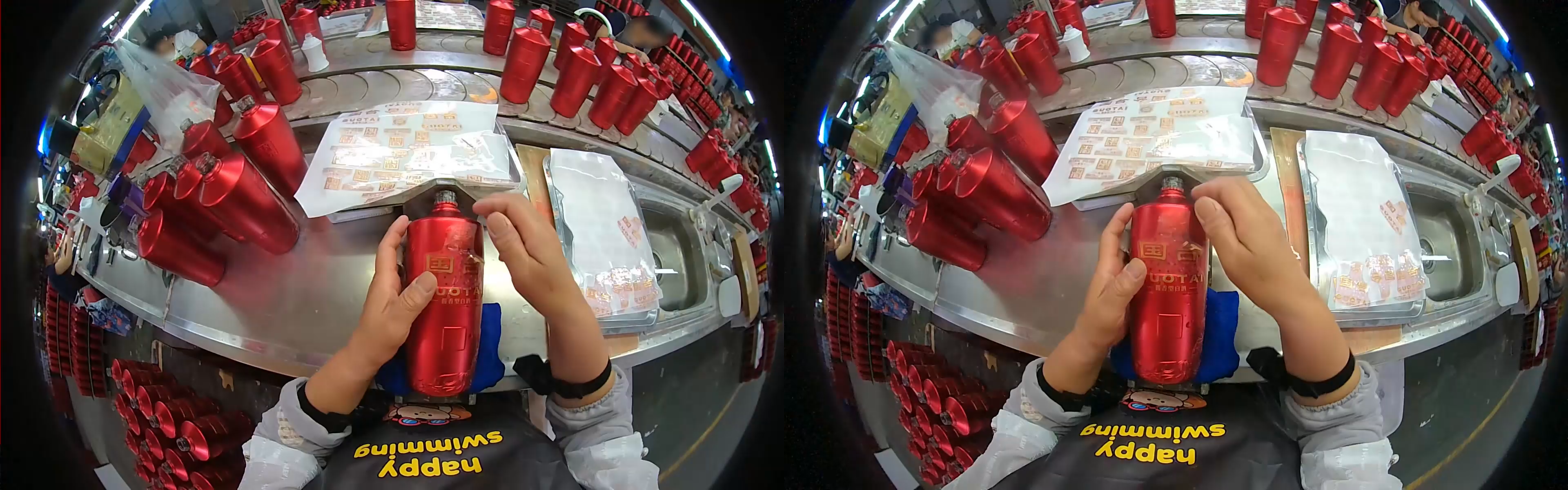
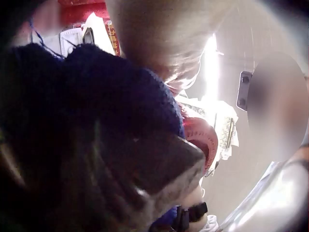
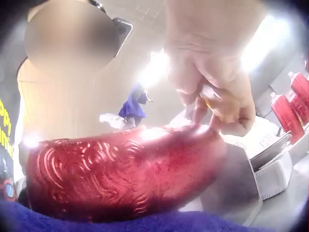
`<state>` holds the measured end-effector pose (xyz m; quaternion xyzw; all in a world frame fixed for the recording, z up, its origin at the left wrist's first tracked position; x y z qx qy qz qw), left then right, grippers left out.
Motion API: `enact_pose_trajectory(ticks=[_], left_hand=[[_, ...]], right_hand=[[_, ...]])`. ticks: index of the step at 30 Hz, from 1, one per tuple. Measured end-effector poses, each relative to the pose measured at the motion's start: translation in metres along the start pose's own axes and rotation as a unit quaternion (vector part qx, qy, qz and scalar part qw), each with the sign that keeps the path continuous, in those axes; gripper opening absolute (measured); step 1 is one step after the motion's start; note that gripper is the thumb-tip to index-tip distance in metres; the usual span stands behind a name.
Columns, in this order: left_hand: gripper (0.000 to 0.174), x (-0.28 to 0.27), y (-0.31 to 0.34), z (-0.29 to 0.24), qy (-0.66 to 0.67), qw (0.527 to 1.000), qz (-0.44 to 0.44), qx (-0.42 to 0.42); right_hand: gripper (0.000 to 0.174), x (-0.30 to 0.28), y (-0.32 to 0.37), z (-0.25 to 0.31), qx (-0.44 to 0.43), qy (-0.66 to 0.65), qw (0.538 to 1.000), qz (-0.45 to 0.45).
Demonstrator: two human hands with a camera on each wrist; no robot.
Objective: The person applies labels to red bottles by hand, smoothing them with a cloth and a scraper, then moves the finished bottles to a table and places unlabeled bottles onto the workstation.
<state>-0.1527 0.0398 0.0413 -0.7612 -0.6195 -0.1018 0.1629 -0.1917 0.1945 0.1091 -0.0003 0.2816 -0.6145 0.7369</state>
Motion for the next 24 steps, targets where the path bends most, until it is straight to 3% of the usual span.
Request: enact_pose_trajectory(ticks=[3, 4, 8, 15, 18, 24], left_hand=[[0.088, 0.003, 0.000, 0.000, -0.031, 0.999, 0.010, 0.002], [0.089, 0.004, 0.001, 0.000, -0.027, 1.000, 0.009, -0.002], [0.092, 0.007, 0.002, -0.001, -0.020, 1.000, 0.010, -0.015], [0.091, 0.006, 0.003, 0.000, -0.036, 0.999, 0.019, -0.009], [0.085, 0.005, 0.001, 0.000, 0.031, 0.999, 0.019, -0.012], [0.075, 0.004, 0.000, 0.003, 0.015, 0.999, 0.023, -0.029]], right_hand=[[0.048, 0.012, 0.027, -0.023, 0.074, -0.132, 0.988, -0.015], [0.074, 0.020, 0.038, -0.035, 0.161, -0.146, 0.974, 0.058], [0.092, 0.036, 0.049, -0.040, 0.126, -0.229, 0.964, 0.050], [0.093, 0.039, 0.051, -0.041, 0.127, -0.258, 0.956, 0.059], [0.092, 0.039, 0.052, -0.046, 0.139, -0.259, 0.954, 0.064], [0.089, 0.041, 0.054, -0.051, 0.130, -0.258, 0.955, 0.061]])
Point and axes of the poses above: each hand's wrist, its own y-axis away from the middle knuckle, its own x-axis out of the palm, z = x × y, the point moved 9 cm from there along -y, towards the middle knuckle, and after that the axes turned 1 degree about -z, right-handed, at the moved point
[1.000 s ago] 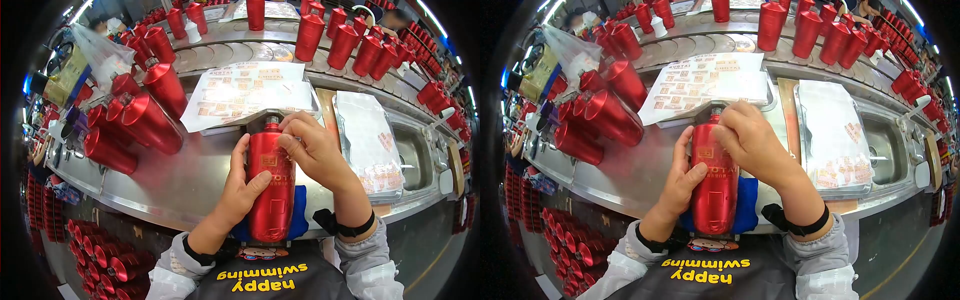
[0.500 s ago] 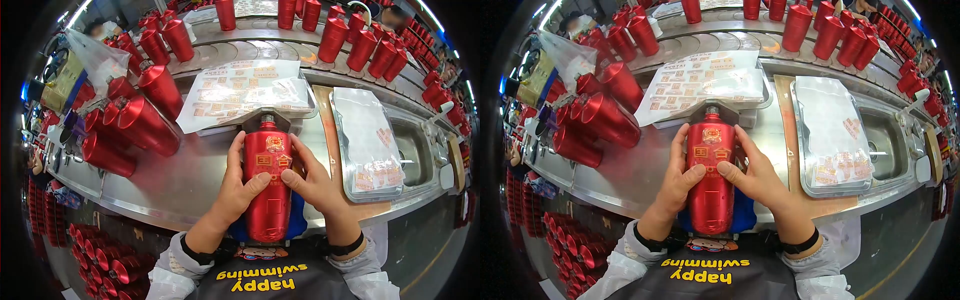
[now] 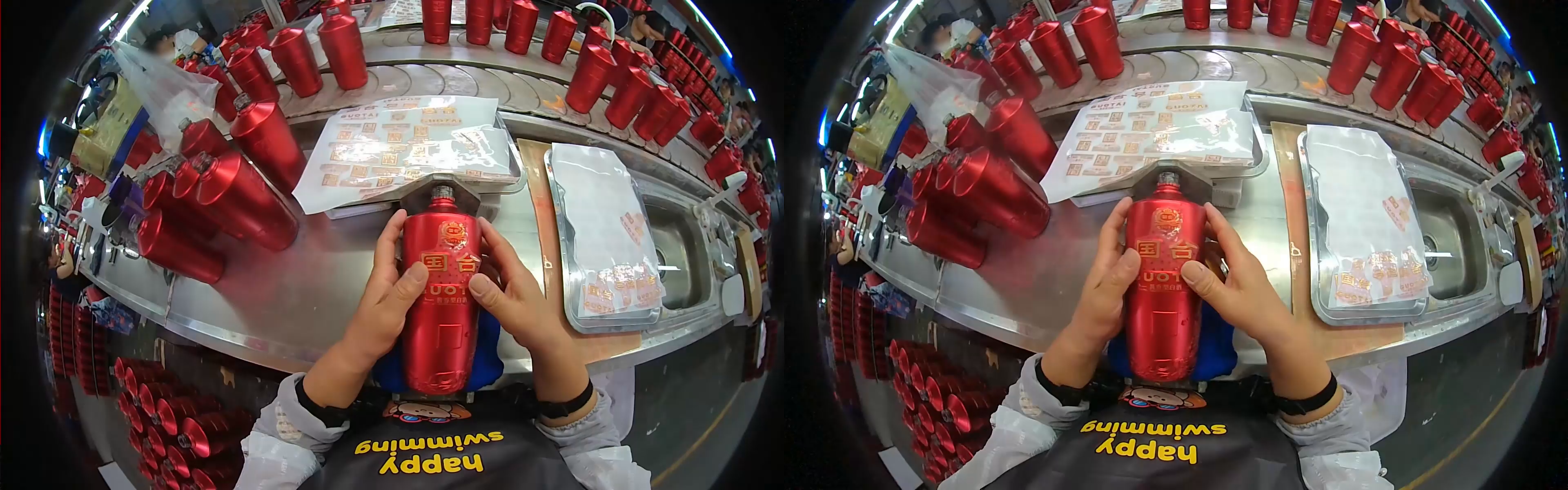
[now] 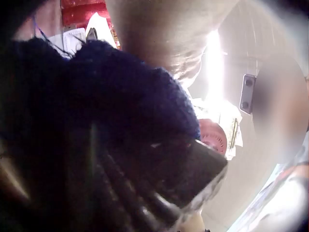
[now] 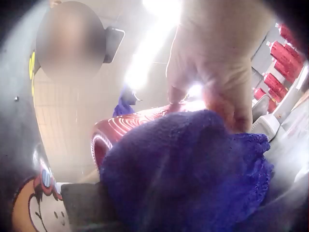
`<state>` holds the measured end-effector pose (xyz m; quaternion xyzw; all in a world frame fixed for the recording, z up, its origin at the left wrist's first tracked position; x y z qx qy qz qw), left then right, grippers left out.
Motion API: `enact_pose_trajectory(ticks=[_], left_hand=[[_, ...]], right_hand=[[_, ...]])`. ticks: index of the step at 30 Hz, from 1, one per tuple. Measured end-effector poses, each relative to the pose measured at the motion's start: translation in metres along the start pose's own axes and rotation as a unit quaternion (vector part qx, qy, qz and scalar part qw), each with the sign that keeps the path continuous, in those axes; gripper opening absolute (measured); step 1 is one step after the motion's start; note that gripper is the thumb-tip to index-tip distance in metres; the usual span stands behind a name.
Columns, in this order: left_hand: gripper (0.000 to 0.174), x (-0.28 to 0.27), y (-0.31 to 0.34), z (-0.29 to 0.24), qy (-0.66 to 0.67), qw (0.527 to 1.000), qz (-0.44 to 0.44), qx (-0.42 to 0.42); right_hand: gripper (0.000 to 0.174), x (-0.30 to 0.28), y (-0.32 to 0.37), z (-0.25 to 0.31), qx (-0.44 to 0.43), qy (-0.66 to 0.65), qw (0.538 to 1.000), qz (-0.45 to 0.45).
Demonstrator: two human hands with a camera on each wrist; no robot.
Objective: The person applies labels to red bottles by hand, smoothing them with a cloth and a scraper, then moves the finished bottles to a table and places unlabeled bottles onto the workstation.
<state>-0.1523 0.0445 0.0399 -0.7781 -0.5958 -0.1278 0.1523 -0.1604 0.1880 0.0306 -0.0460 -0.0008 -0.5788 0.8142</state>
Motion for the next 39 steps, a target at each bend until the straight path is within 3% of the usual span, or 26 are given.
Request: enact_pose_trajectory(ticks=[15, 18, 24, 30, 34, 39], left_hand=[[0.085, -0.001, -0.001, 0.001, 0.020, 1.000, 0.000, -0.017], [0.089, -0.001, -0.001, -0.002, -0.010, 1.000, 0.002, 0.017], [0.093, 0.004, -0.002, -0.005, -0.069, 0.998, 0.006, 0.006], [0.081, -0.002, -0.008, -0.004, 0.032, 0.999, -0.024, -0.031], [0.070, -0.004, -0.014, -0.001, 0.023, 0.999, -0.023, -0.041], [0.070, -0.005, -0.016, 0.000, -0.013, 0.999, -0.034, -0.040]], right_hand=[[0.095, 0.002, 0.001, 0.001, 0.026, -0.039, 0.998, 0.031], [0.094, 0.003, 0.002, 0.001, 0.029, -0.062, 0.997, 0.033], [0.093, 0.002, 0.003, -0.003, 0.005, -0.039, 0.998, 0.038], [0.090, 0.000, -0.001, 0.001, 0.045, -0.070, 0.996, 0.013], [0.081, -0.001, -0.010, 0.003, 0.039, -0.054, 0.997, -0.028], [0.072, 0.003, -0.013, 0.002, 0.046, -0.090, 0.994, -0.047]])
Point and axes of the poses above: each hand's wrist, its own y-axis away from the middle knuckle, its own x-axis out of the palm, z = x × y, the point moved 9 cm from there along -y, towards the middle knuckle, and after that the axes turned 1 degree about -z, right-handed, at the moved point
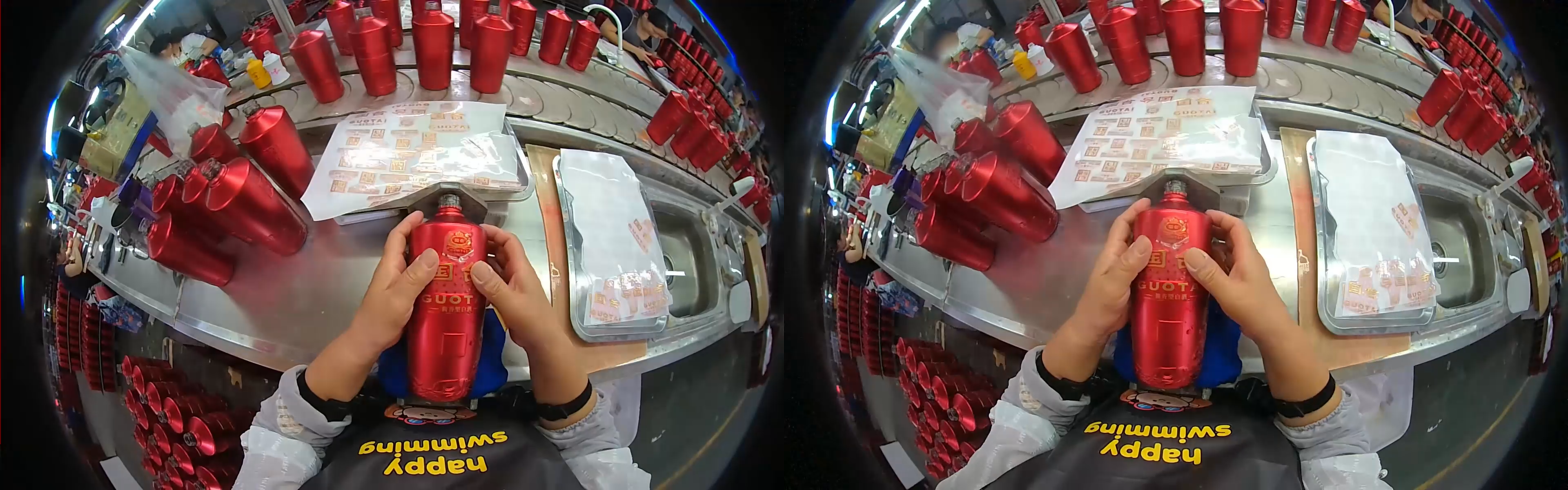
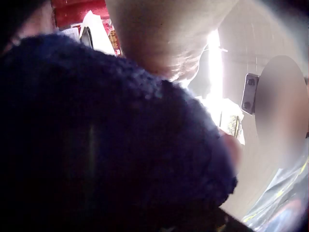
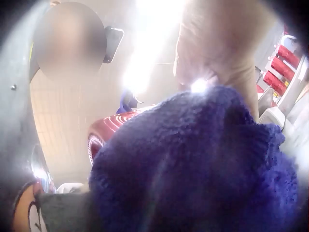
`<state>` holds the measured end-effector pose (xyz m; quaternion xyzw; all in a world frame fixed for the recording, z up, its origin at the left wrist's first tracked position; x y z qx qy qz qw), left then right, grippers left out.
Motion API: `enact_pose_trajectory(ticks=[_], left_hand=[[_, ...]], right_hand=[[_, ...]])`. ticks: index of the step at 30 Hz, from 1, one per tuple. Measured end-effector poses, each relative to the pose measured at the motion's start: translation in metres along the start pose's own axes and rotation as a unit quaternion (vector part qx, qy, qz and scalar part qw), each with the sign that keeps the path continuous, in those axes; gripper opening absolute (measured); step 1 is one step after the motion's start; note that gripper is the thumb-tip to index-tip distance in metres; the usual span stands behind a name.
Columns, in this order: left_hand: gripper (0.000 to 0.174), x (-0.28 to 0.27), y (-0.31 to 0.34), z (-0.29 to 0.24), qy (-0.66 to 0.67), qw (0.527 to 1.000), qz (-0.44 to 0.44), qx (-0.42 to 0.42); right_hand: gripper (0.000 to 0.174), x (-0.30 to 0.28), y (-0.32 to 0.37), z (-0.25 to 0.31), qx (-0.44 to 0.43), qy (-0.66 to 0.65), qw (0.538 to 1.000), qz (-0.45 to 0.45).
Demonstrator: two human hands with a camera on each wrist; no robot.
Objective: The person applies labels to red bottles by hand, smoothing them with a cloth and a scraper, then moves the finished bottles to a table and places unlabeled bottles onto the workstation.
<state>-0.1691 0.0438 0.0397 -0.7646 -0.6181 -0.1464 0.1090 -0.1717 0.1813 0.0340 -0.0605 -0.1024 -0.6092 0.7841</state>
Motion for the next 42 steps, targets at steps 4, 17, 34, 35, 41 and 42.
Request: enact_pose_trajectory(ticks=[4, 17, 34, 35, 41, 42], left_hand=[[0.068, -0.003, -0.004, 0.001, 0.014, 1.000, 0.001, -0.004], [0.054, -0.009, -0.035, -0.008, -0.141, 0.990, -0.009, -0.011], [0.063, -0.008, -0.028, -0.008, -0.084, 0.996, 0.013, 0.011], [0.064, -0.006, -0.027, -0.009, -0.045, 0.999, 0.023, 0.007], [0.073, -0.001, -0.010, -0.008, -0.003, 0.998, 0.065, 0.020], [0.073, -0.002, -0.009, -0.007, -0.007, 0.998, 0.059, 0.017]], right_hand=[[0.070, -0.003, 0.001, -0.001, 0.019, -0.020, 1.000, 0.008], [0.064, -0.002, 0.001, -0.006, -0.002, 0.003, 1.000, 0.014], [0.062, -0.005, -0.003, -0.001, -0.004, 0.034, 0.999, -0.005], [0.064, -0.006, -0.003, 0.001, 0.008, 0.017, 1.000, -0.004], [0.067, -0.003, -0.002, 0.002, 0.011, 0.006, 1.000, 0.005], [0.068, -0.002, -0.003, 0.001, 0.004, -0.001, 1.000, 0.005]])
Point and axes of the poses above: each hand's wrist, its own y-axis away from the middle knuckle, its own x-axis out of the palm, z = x × y, the point moved 9 cm from there along -y, towards the middle knuckle, and after that the axes turned 1 degree about -z, right-handed, at the moved point
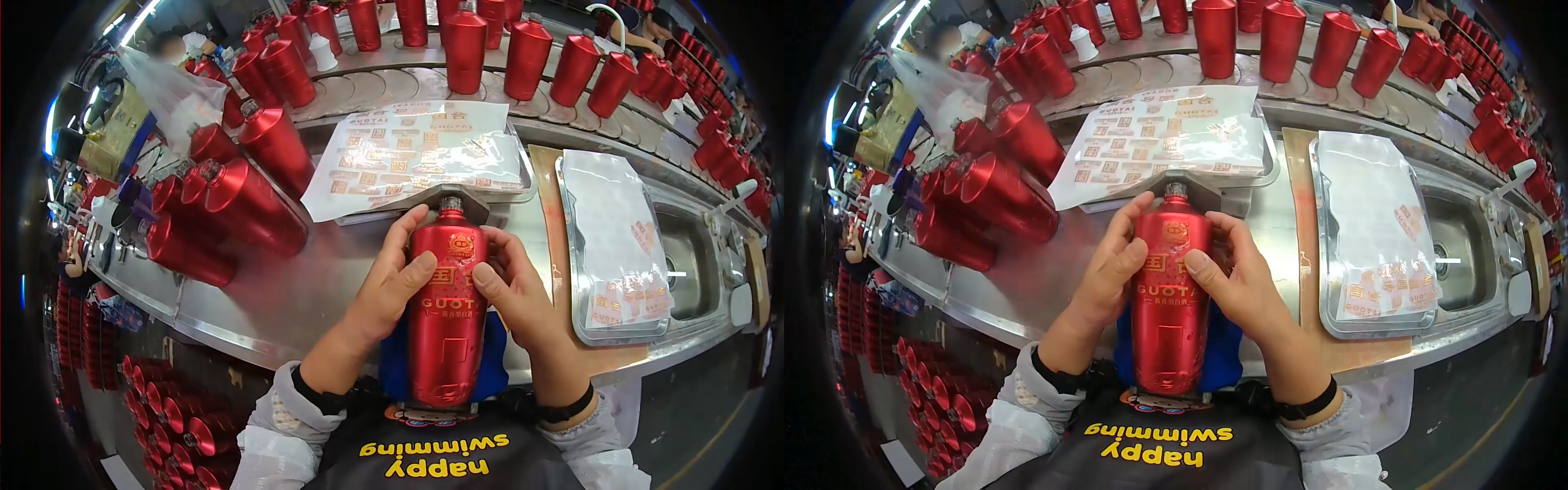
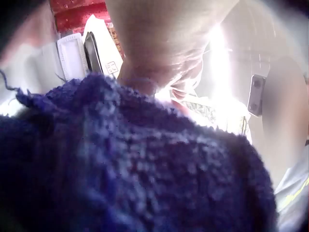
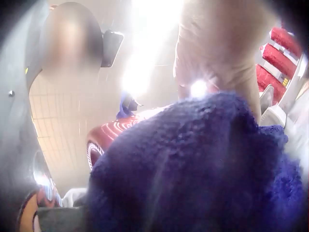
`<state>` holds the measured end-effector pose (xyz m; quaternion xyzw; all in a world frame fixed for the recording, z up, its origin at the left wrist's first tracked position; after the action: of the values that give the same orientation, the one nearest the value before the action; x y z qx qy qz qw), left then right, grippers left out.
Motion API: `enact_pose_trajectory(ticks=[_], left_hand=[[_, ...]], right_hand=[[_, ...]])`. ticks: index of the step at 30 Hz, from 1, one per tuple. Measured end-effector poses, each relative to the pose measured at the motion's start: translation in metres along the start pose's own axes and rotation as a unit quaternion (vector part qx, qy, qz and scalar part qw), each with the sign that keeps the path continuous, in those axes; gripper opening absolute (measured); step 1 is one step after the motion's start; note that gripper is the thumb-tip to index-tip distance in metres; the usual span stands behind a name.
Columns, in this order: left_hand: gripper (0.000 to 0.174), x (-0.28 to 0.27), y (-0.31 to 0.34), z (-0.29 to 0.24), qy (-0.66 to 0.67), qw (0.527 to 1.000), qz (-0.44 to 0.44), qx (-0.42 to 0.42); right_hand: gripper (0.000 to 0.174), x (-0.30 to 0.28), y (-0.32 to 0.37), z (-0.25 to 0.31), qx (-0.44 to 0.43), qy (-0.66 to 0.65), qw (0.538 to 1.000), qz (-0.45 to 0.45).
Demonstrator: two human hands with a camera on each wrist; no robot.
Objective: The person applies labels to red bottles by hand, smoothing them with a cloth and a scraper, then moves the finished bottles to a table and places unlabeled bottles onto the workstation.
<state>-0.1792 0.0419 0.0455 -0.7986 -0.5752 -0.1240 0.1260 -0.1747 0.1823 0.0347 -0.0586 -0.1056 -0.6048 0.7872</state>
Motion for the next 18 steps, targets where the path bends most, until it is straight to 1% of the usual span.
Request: enact_pose_trajectory(ticks=[4, 7, 10, 14, 16, 18], left_hand=[[0.074, 0.0000, 0.0003, 0.0025, -0.003, 1.000, -0.008, -0.008], [0.074, 0.0008, 0.0008, 0.0021, 0.011, 1.000, 0.001, -0.003], [0.075, 0.0026, 0.0010, 0.0036, -0.003, 1.000, 0.003, -0.006], [0.075, 0.0019, -0.0002, 0.0051, -0.027, 1.000, 0.001, 0.006], [0.073, 0.0022, 0.0000, 0.0050, -0.013, 1.000, 0.002, 0.002], [0.072, 0.0028, 0.0005, 0.0048, -0.004, 1.000, 0.004, -0.003]], right_hand=[[0.069, -0.0015, -0.0003, -0.0032, 0.003, 0.001, 1.000, 0.002], [0.069, -0.0044, 0.0027, -0.0094, 0.057, -0.048, 0.997, 0.002], [0.070, -0.0021, 0.0004, -0.0080, 0.005, -0.032, 0.999, 0.008], [0.071, -0.0012, 0.0015, -0.0063, 0.027, -0.045, 0.999, 0.012], [0.073, -0.0022, 0.0020, -0.0073, 0.047, -0.053, 0.997, 0.013], [0.074, 0.0003, -0.0004, -0.0034, 0.024, -0.019, 1.000, 0.005]])
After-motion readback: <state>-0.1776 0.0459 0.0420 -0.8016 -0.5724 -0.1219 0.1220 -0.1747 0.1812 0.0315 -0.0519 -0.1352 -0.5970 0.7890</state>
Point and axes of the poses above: each hand's wrist, its own y-axis away from the middle knuckle, its own x-axis out of the palm, z = x × y, the point moved 9 cm from there along -y, towards the middle knuckle, and after that the axes turned 1 degree about -z, right-handed, at the moved point
